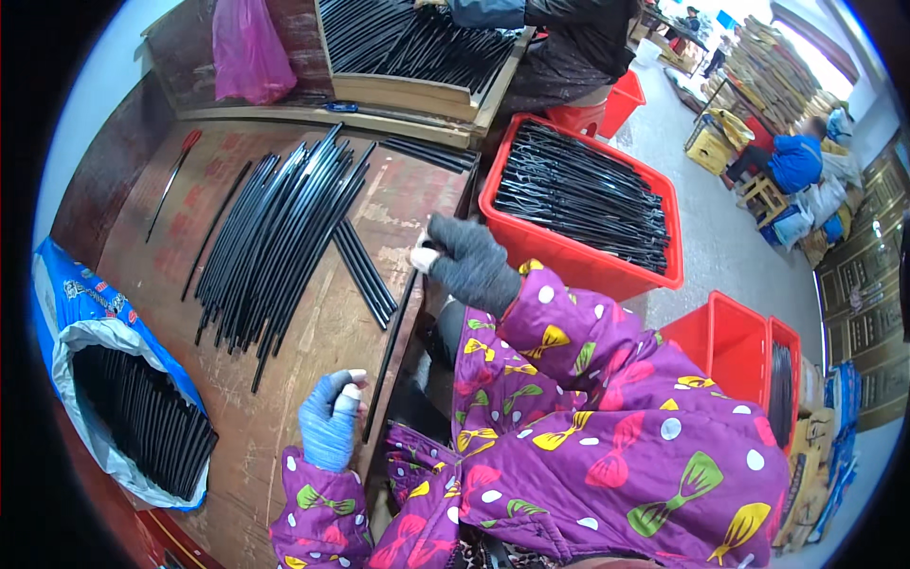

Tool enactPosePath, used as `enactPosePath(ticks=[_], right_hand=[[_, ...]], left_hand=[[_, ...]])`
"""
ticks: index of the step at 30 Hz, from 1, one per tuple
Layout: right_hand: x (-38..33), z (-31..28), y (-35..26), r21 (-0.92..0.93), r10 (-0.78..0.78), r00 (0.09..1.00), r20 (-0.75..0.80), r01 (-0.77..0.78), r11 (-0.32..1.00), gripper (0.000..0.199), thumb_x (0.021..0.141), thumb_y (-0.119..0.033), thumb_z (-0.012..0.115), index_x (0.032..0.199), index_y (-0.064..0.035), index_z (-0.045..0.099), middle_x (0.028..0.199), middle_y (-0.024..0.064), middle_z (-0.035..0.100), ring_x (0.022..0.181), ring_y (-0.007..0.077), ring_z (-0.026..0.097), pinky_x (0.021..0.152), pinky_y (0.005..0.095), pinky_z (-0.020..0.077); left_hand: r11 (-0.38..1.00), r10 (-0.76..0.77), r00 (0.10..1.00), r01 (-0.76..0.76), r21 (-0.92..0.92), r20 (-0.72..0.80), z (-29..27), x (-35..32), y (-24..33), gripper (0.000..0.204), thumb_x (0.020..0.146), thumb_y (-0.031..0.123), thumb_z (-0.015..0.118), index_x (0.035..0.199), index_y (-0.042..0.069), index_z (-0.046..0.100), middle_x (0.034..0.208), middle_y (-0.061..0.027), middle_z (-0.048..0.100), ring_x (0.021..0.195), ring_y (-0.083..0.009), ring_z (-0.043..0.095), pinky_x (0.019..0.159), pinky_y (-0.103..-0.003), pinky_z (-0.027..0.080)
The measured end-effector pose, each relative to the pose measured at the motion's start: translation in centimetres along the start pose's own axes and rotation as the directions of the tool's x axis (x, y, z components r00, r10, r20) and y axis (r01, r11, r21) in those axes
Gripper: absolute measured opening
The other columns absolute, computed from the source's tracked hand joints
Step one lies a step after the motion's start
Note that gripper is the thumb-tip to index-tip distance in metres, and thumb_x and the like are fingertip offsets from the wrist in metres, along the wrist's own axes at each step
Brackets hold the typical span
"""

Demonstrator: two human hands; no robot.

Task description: Manually fitting small white caps onto the ends of long black tubes at a workbench.

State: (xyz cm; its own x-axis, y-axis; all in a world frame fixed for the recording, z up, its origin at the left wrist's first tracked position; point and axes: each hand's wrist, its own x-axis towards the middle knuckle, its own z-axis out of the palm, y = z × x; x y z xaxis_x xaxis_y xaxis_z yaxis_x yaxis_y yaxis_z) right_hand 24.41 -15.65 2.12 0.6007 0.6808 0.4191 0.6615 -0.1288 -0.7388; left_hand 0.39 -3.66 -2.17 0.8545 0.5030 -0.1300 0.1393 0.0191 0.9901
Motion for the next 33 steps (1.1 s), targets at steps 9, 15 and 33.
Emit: enactPosePath(ticks=[9, 15, 33], right_hand=[[0.5, -2.5, -4.4, 0.492, 0.286, 0.943, 0.172, -0.334, 0.804, 0.016, 0.08, -0.017, 0.059, 0.079, -0.0009, 0.056, 0.062, 0.0026, 0.054, 0.047, 0.0064, 0.052, 0.042, 0.022, 0.0407], [0.5, -0.2, -3.7, 0.62, 0.356, 0.934, 0.041, -0.303, 0.723, 0.011, 0.08, -0.011, 0.055, 0.084, -0.0005, 0.056, 0.061, 0.0039, 0.053, 0.048, 0.0096, 0.052, 0.043, 0.0231, 0.0408], [2.5, 7.0, -1.7, -0.551, 0.331, 0.831, 0.447, -0.036, 0.834, 0.031, 0.075, -0.034, 0.061, 0.083, -0.005, 0.054, 0.074, 0.0166, 0.06, 0.075, 0.0343, 0.059, 0.062, 0.0425, 0.0453]], left_hand=[[0.992, -0.01, 0.972, 0.039, -0.119, 0.234, 3.0, -1.5, 1.0, 0.038, 0.086, 0.027, 0.052, 0.113, 0.0, 0.052, 0.089, -0.0058, 0.059, 0.083, -0.0106, 0.053, 0.074, -0.025, 0.042], [0.996, -0.053, 0.998, 0.05, 0.074, 0.04, 1.4, -1.8, 1.1, 0.025, 0.088, 0.018, 0.047, 0.101, 0.001, 0.058, 0.06, 0.0029, 0.048, 0.054, -0.006, 0.043, 0.049, -0.021, 0.035], [0.329, 0.572, 0.761, 0.127, 0.936, -0.305, -11.8, 10.5, -3.2, 0.02, 0.078, 0.021, 0.058, 0.096, 0.012, 0.06, 0.088, -0.0075, 0.056, 0.084, -0.0246, 0.053, 0.075, -0.036, 0.044]])
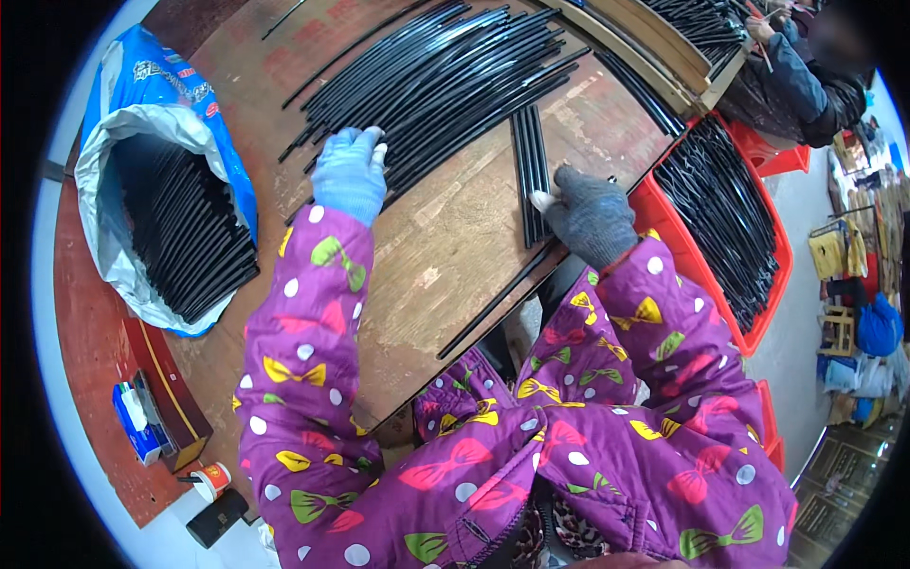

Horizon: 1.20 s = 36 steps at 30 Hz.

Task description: Manually fitting small white caps onto the ends of long black tubes at a workbench.

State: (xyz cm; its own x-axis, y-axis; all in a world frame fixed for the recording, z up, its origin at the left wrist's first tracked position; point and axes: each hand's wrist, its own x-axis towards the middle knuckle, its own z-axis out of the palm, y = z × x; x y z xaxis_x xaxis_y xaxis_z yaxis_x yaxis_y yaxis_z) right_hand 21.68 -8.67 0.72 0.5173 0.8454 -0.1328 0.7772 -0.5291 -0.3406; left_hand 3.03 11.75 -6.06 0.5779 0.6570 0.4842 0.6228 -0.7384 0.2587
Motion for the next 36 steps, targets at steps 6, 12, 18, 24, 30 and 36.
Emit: enactPosePath(ticks=[6, 12, 18, 24, 30, 36], right_hand=[[2.1, 0.2, 1.3, -0.197, 0.005, 1.0, 0.001, -0.004, 0.98, 0.042, 0.073, -0.043, 0.062, 0.086, -0.0052, 0.049, 0.071, 0.0182, 0.059, 0.071, 0.0358, 0.059, 0.061, 0.0443, 0.0445], [5.6, -3.2, 8.2, -0.214, 0.01, 0.92, -0.391, -0.102, 0.972, 0.03, 0.071, -0.026, 0.061, 0.093, -0.0086, 0.054, 0.085, 0.0165, 0.061, 0.079, 0.0322, 0.06, 0.069, 0.0365, 0.0486], [9.8, -6.5, 15.4, -0.505, 0.323, 0.914, -0.246, -0.406, 0.762, 0.043, 0.073, -0.03, 0.057, 0.111, -0.0099, 0.052, 0.106, 0.0164, 0.057, 0.099, 0.0317, 0.054, 0.085, 0.0393, 0.0427], [10.3, -5.9, 15.2, -0.549, 0.282, 0.938, -0.203, -0.347, 0.76, 0.043, 0.075, -0.031, 0.054, 0.112, -0.0102, 0.051, 0.107, 0.0179, 0.056, 0.101, 0.0327, 0.054, 0.085, 0.0401, 0.0424], [10.7, -6.7, 15.6, -0.534, 0.315, 0.922, -0.226, -0.387, 0.752, 0.04, 0.073, -0.032, 0.054, 0.107, -0.0094, 0.053, 0.106, 0.019, 0.056, 0.098, 0.0339, 0.055, 0.083, 0.0406, 0.0434], [11.2, -6.6, 14.6, -0.533, 0.36, 0.931, -0.067, -0.338, 0.775, 0.04, 0.072, -0.029, 0.054, 0.104, -0.0055, 0.054, 0.1, 0.0195, 0.059, 0.095, 0.0348, 0.057, 0.081, 0.0416, 0.0447]], left_hand=[[0.996, 0.069, 0.992, -0.076, 0.055, 0.108, 4.1, 0.4, 0.9, 0.023, 0.078, 0.019, 0.057, 0.1, 0.014, 0.059, 0.095, -0.0079, 0.055, 0.088, -0.0267, 0.052, 0.078, -0.038, 0.043], [0.981, 0.191, 0.981, -0.191, 0.032, -0.024, 1.5, -0.6, 2.9, 0.021, 0.073, 0.013, 0.061, 0.094, 0.01, 0.061, 0.091, -0.0088, 0.056, 0.086, -0.0271, 0.053, 0.076, -0.038, 0.043], [0.951, 0.271, 0.962, -0.261, -0.168, 0.039, -0.2, -1.5, 5.7, 0.02, 0.07, 0.007, 0.063, 0.09, 0.007, 0.062, 0.089, -0.0101, 0.055, 0.087, -0.0275, 0.052, 0.076, -0.036, 0.043], [0.945, 0.283, 0.953, -0.257, -0.202, 0.109, -1.1, -2.0, 6.0, 0.019, 0.07, 0.007, 0.063, 0.089, 0.006, 0.062, 0.088, -0.0101, 0.055, 0.088, -0.0279, 0.051, 0.076, -0.037, 0.043], [0.94, 0.277, 0.955, -0.245, -0.238, 0.11, -1.1, -2.8, 6.1, 0.017, 0.07, 0.006, 0.062, 0.087, 0.005, 0.062, 0.088, -0.0102, 0.055, 0.086, -0.0278, 0.052, 0.075, -0.036, 0.043], [0.939, 0.271, 0.954, -0.233, -0.254, 0.127, -1.6, -3.1, 6.3, 0.017, 0.069, 0.006, 0.063, 0.086, 0.005, 0.062, 0.087, -0.0103, 0.055, 0.086, -0.0277, 0.053, 0.075, -0.036, 0.043]])
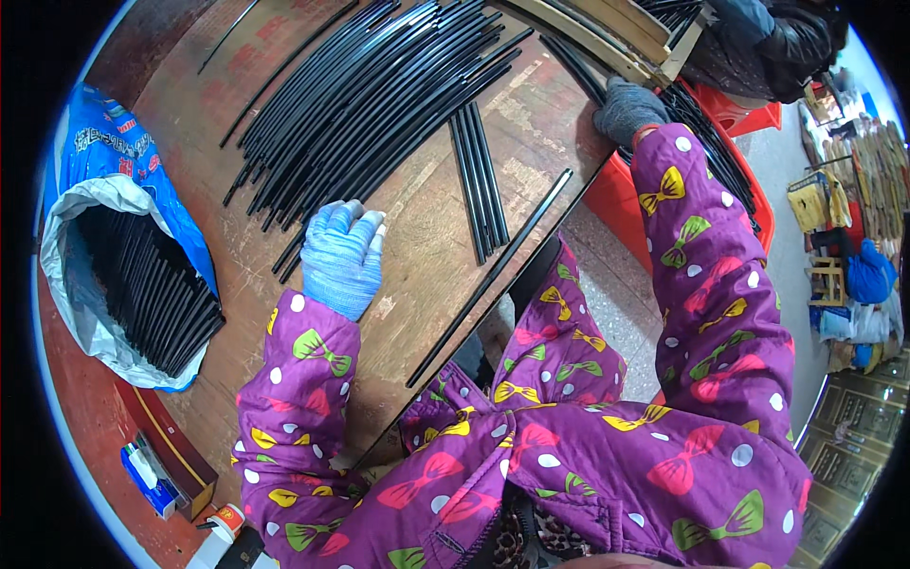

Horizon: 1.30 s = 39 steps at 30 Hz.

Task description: Manually fitting small white caps onto the ends of long black tubes at a workbench.

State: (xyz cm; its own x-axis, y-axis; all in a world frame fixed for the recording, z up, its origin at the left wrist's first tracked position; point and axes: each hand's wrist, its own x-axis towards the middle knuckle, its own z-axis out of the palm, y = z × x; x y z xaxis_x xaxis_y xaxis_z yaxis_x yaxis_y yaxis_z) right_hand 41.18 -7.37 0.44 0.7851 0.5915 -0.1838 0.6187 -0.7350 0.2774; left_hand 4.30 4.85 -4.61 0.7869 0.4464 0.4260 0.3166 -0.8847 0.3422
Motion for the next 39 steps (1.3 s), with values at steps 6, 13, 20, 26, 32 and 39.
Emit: enactPosePath(ticks=[6, 13, 20, 26, 32, 39], right_hand=[[-0.2, 1.3, -0.7, 0.009, -0.067, 0.998, -0.002, 0.067, 0.998, 0.029, 0.075, -0.021, 0.049, 0.096, -0.0022, 0.054, 0.097, 0.0216, 0.059, 0.093, 0.0342, 0.058, 0.08, 0.0411, 0.0454], [-7.0, -0.1, 0.1, 0.984, -0.373, 0.927, -0.022, 0.086, 0.157, 0.019, 0.081, -0.021, 0.051, 0.081, -0.0024, 0.054, 0.063, 0.0024, 0.054, 0.054, 0.0124, 0.053, 0.05, 0.024, 0.0418], [-16.8, -1.6, -4.5, 0.9, -0.719, 0.69, 0.087, -0.364, -0.239, 0.023, 0.082, -0.022, 0.052, 0.09, -0.0006, 0.051, 0.072, 0.0049, 0.054, 0.059, 0.0139, 0.055, 0.055, 0.0234, 0.0446], [-20.6, -1.3, -7.2, 0.878, -0.818, 0.571, 0.072, -0.425, -0.219, 0.028, 0.08, -0.025, 0.054, 0.092, 0.0001, 0.051, 0.073, 0.005, 0.053, 0.06, 0.0133, 0.053, 0.056, 0.024, 0.0415], [-23.3, -1.6, -7.9, 0.802, -0.871, 0.485, 0.08, -0.55, -0.233, 0.031, 0.079, -0.028, 0.056, 0.09, 0.0007, 0.051, 0.072, 0.0055, 0.053, 0.058, 0.0133, 0.052, 0.052, 0.0224, 0.0392], [-25.0, -0.9, -8.1, 0.884, -0.858, 0.51, 0.058, -0.425, -0.193, 0.033, 0.08, -0.032, 0.055, 0.08, 0.0013, 0.054, 0.065, 0.0054, 0.054, 0.054, 0.0123, 0.053, 0.049, 0.0228, 0.038]], left_hand=[[0.999, 0.002, 1.0, -0.002, -0.032, -0.004, -0.5, 0.0, 1.4, 0.016, 0.069, 0.006, 0.063, 0.085, 0.006, 0.062, 0.086, -0.01, 0.056, 0.085, -0.0278, 0.053, 0.074, -0.036, 0.044], [0.996, 0.025, 0.998, -0.029, -0.08, -0.052, -1.6, -0.3, 2.7, 0.017, 0.068, 0.007, 0.064, 0.085, 0.008, 0.063, 0.085, -0.0085, 0.056, 0.084, -0.0264, 0.054, 0.072, -0.036, 0.045], [0.971, 0.232, 0.955, -0.239, -0.016, -0.184, -2.1, 0.5, 5.9, 0.03, 0.063, 0.008, 0.066, 0.092, 0.014, 0.061, 0.086, -0.0049, 0.055, 0.08, -0.0262, 0.053, 0.069, -0.036, 0.046], [0.884, 0.46, 0.832, -0.46, 0.08, -0.31, -2.5, -0.3, 6.9, 0.038, 0.059, 0.016, 0.059, 0.097, 0.009, 0.058, 0.094, -0.006, 0.05, 0.084, -0.0244, 0.051, 0.072, -0.037, 0.045], [0.874, 0.481, 0.786, -0.464, 0.144, -0.388, -3.2, -1.6, 7.7, 0.041, 0.061, 0.018, 0.059, 0.102, 0.012, 0.06, 0.094, -0.0037, 0.047, 0.083, -0.0212, 0.049, 0.07, -0.037, 0.044], [0.841, 0.531, 0.795, -0.538, 0.063, -0.293, -5.2, -2.9, 8.1, 0.044, 0.059, 0.019, 0.056, 0.1, 0.003, 0.057, 0.09, -0.0065, 0.053, 0.085, -0.0221, 0.052, 0.078, -0.041, 0.044]])
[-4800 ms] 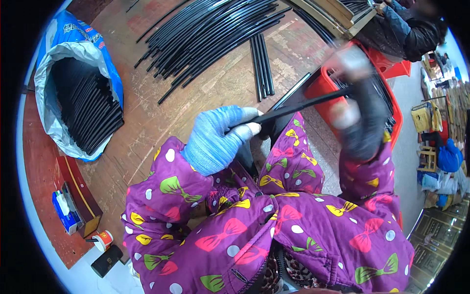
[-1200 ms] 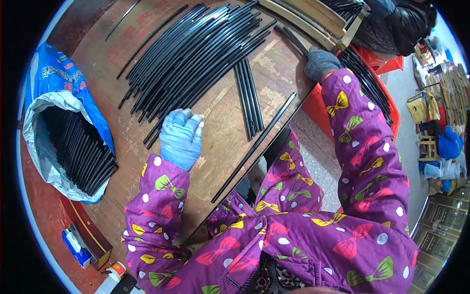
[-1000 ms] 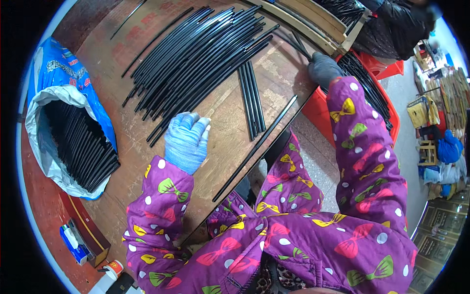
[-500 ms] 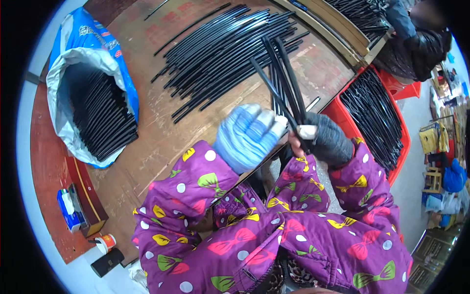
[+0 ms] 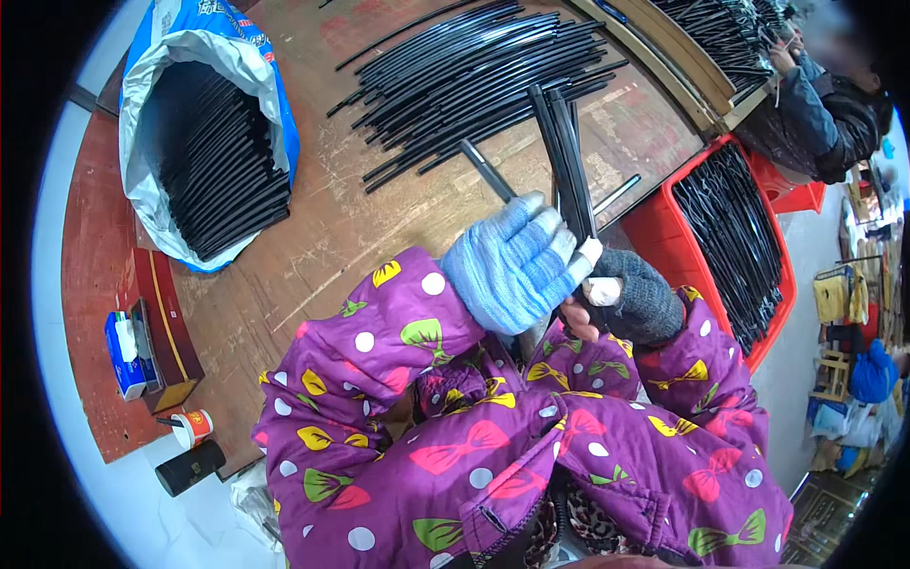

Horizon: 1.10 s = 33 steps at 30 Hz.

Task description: Manually fitting small white caps onto the ends of long black tubes at a workbench.

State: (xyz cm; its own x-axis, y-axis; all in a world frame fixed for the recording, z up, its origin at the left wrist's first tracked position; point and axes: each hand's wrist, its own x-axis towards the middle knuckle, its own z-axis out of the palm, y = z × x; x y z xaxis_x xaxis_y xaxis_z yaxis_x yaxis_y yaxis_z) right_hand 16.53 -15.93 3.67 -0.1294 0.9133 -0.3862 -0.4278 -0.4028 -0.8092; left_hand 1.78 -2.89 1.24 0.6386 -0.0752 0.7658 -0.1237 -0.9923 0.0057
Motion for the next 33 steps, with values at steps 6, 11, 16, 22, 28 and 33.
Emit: enactPosePath(ticks=[6, 11, 16, 22, 28, 33], right_hand=[[0.0, -0.2, 1.3, -0.174, -0.189, 0.976, -0.109, 0.168, 0.97, 0.027, 0.086, -0.026, 0.05, 0.094, -0.0007, 0.053, 0.067, 0.0048, 0.056, 0.058, 0.0122, 0.056, 0.053, 0.0231, 0.0437], [0.8, 2.0, 3.8, -0.148, -0.074, 0.995, -0.072, 0.063, 0.987, 0.022, 0.087, -0.024, 0.051, 0.094, -0.003, 0.054, 0.07, 0.0032, 0.056, 0.06, 0.0116, 0.057, 0.055, 0.0235, 0.0468], [2.2, 1.3, 6.1, -0.101, 0.03, 0.999, 0.035, -0.026, 0.995, 0.024, 0.088, -0.027, 0.05, 0.094, -0.0034, 0.054, 0.075, 0.0051, 0.059, 0.062, 0.0108, 0.059, 0.053, 0.0229, 0.0479], [1.9, -0.2, 2.7, -0.826, -0.321, 0.947, -0.004, 0.177, 0.535, 0.022, 0.08, -0.022, 0.057, 0.088, -0.0022, 0.056, 0.074, 0.0146, 0.058, 0.074, 0.0251, 0.06, 0.065, 0.0331, 0.0464], [4.9, -7.8, 0.4, -0.946, -0.641, 0.742, -0.197, 0.027, 0.322, 0.021, 0.075, -0.021, 0.059, 0.086, -0.0031, 0.055, 0.075, 0.0153, 0.059, 0.075, 0.03, 0.061, 0.065, 0.0368, 0.047], [9.1, -9.2, -3.5, -0.853, -0.526, 0.694, -0.491, -0.507, 0.126, 0.041, 0.075, -0.031, 0.06, 0.103, -0.0025, 0.055, 0.098, 0.0185, 0.059, 0.093, 0.0314, 0.057, 0.079, 0.0371, 0.0448]], left_hand=[[0.464, -0.724, 0.626, 0.753, -0.468, 0.289, -2.1, 0.2, 1.0, 0.028, 0.077, 0.003, 0.055, 0.104, -0.001, 0.056, 0.08, -0.0077, 0.06, 0.069, -0.0188, 0.058, 0.066, -0.028, 0.047], [-0.458, -0.647, 0.248, 0.629, -0.628, 0.721, -2.0, -0.2, 2.1, 0.034, 0.084, 0.013, 0.054, 0.111, -0.007, 0.051, 0.097, -0.0148, 0.061, 0.084, -0.0179, 0.06, 0.074, -0.027, 0.047], [-0.558, -0.587, 0.34, 0.487, -0.672, 0.735, -2.0, -0.7, 1.6, 0.032, 0.082, 0.012, 0.054, 0.107, -0.007, 0.045, 0.088, -0.0167, 0.06, 0.082, -0.0274, 0.061, 0.077, -0.04, 0.05], [-0.473, -0.739, 0.332, 0.365, -0.802, 0.587, -3.3, -2.8, -0.3, 0.021, 0.086, 0.014, 0.051, 0.1, -0.001, 0.047, 0.081, -0.0089, 0.055, 0.072, -0.0213, 0.06, 0.075, -0.045, 0.051], [-0.528, -0.706, 0.253, 0.435, -0.729, 0.662, -3.6, -4.3, -0.8, 0.023, 0.084, 0.017, 0.054, 0.099, 0.001, 0.049, 0.081, -0.0077, 0.055, 0.063, -0.0178, 0.057, 0.054, -0.033, 0.05], [-0.601, -0.666, 0.174, 0.451, -0.66, 0.725, -2.9, -4.5, -1.2, 0.022, 0.083, 0.016, 0.054, 0.099, 0.002, 0.05, 0.078, -0.0077, 0.055, 0.057, -0.0158, 0.053, 0.048, -0.031, 0.045]])
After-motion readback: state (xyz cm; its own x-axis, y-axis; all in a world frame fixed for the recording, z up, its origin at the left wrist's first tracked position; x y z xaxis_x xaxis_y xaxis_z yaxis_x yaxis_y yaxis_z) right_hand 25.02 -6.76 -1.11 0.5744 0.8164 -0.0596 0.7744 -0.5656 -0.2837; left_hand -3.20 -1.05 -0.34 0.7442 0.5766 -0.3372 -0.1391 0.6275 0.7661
